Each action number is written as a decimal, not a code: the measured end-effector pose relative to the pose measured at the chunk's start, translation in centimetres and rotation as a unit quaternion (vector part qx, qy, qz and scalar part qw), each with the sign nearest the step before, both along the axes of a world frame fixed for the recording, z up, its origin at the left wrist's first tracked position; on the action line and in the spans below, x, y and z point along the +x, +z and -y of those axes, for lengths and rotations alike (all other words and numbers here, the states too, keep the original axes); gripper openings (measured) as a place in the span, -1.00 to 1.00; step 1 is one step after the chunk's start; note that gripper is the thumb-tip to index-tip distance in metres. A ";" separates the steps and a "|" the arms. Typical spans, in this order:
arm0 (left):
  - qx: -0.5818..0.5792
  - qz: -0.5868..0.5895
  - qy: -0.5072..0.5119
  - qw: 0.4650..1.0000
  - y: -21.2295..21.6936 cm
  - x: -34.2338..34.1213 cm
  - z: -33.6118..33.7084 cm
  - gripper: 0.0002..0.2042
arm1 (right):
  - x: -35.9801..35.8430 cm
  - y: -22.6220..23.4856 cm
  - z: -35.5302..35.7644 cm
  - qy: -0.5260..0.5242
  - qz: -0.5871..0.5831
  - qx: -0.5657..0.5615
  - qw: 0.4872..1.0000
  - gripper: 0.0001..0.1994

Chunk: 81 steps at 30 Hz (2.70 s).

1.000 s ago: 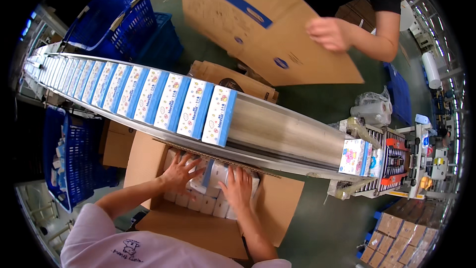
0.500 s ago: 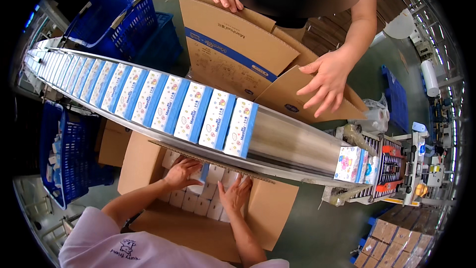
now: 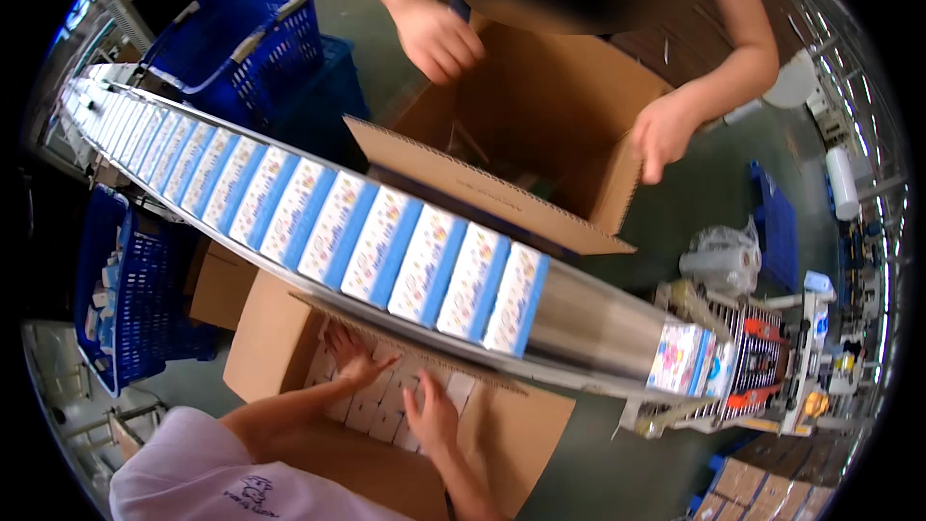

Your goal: The person picks up cardboard boxes, opens them, and places small white packages from a conveyor belt into the boxes. The person then closes the boxes and places them onto a roller cart.

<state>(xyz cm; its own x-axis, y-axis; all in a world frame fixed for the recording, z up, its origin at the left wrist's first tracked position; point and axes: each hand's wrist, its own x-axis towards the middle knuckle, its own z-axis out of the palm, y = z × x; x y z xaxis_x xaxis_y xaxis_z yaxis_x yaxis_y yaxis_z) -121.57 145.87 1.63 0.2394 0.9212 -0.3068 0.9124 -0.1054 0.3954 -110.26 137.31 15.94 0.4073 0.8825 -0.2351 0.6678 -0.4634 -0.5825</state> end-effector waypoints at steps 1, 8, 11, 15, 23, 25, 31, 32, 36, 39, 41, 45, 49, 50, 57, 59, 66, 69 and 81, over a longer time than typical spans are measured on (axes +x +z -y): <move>0.007 -0.031 0.028 0.999 -3.7 0.7 0.9 0.31 | -1.1 4.2 -1.2 0.037 -0.028 0.076 0.996 -0.69; -0.305 0.018 -0.263 0.915 6.2 -5.3 -6.1 -0.07 | 10.6 11.5 -7.5 -0.200 0.071 0.284 0.935 -0.56; -0.317 0.265 -0.312 0.856 20.5 -11.0 -12.8 -0.39 | 12.8 10.9 -10.3 -0.221 0.011 0.012 0.975 -0.42; 0.132 0.101 -0.119 0.979 25.7 -10.9 -20.0 -0.33 | 12.0 11.0 -12.0 -0.180 0.065 -0.035 0.981 -0.25; -0.100 0.199 -0.006 0.975 22.1 -5.4 -23.0 -0.08 | 10.1 10.8 -12.7 -0.215 0.106 0.006 0.971 -0.18; -0.089 0.235 -0.036 0.967 23.1 -5.7 -22.7 -0.12 | 9.7 12.2 -12.0 -0.211 0.023 0.081 0.974 -0.20; 0.022 0.461 -0.027 0.887 30.0 -15.6 -17.9 0.00 | 0.1 21.2 -5.8 -0.229 0.099 0.292 0.923 0.13; 0.038 0.495 -0.024 0.868 29.9 -18.4 -16.5 0.04 | -2.4 22.2 -4.3 -0.218 0.164 0.265 0.925 0.19; -0.044 0.381 -0.090 0.919 29.2 -27.0 -13.8 0.15 | -12.7 21.5 -1.3 -0.219 0.040 0.183 0.958 0.28; -0.251 0.165 -0.130 0.945 24.8 -29.2 -14.3 0.12 | -15.3 17.2 -1.5 -0.133 -0.031 -0.082 0.987 0.03; -0.332 -0.081 -0.275 0.899 19.8 -27.8 -14.4 -0.11 | -14.2 10.9 -2.1 0.015 -0.054 -0.336 0.940 -0.24; -0.124 -0.106 -0.499 0.851 5.9 -26.9 -9.6 -0.43 | -14.3 1.8 -4.3 0.126 0.019 -0.500 0.857 -0.41; -0.266 -0.026 -0.399 0.877 11.7 -26.2 -12.7 -0.33 | -17.0 5.8 -4.8 0.185 0.172 -0.372 0.893 -0.49; -0.272 0.007 -0.400 0.875 13.3 -27.0 -11.8 -0.30 | -17.5 7.0 -4.8 0.206 0.218 -0.324 0.897 -0.50; -0.003 0.281 -0.254 0.925 15.8 -32.1 -12.5 -0.62 | -19.9 6.2 -3.1 0.203 0.097 -0.046 0.973 -0.55; 0.161 0.345 -0.153 0.912 19.6 -33.1 -18.5 -0.78 | -19.5 9.9 -6.6 0.201 0.062 0.050 0.976 -0.59; 0.073 0.075 0.052 0.993 24.2 -29.3 -39.2 -0.11 | -12.7 15.4 -24.9 -0.118 0.063 0.140 0.981 -0.46; -0.102 0.100 -0.006 0.990 24.8 -28.3 -40.4 0.01 | -10.8 12.8 -26.8 -0.190 -0.006 0.007 0.982 -0.28; 0.010 0.540 0.008 0.841 30.9 -39.1 -31.4 -0.04 | -21.9 21.8 -17.3 -0.168 0.147 0.321 0.920 0.07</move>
<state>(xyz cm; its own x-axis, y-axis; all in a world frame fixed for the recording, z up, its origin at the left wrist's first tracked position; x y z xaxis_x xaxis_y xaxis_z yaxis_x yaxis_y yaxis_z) -160.71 177.31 32.57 0.3553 0.9296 0.0981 0.0225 -0.1134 0.9933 -132.21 154.62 37.74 0.6446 0.6138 0.4559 0.7230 -0.2954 -0.6245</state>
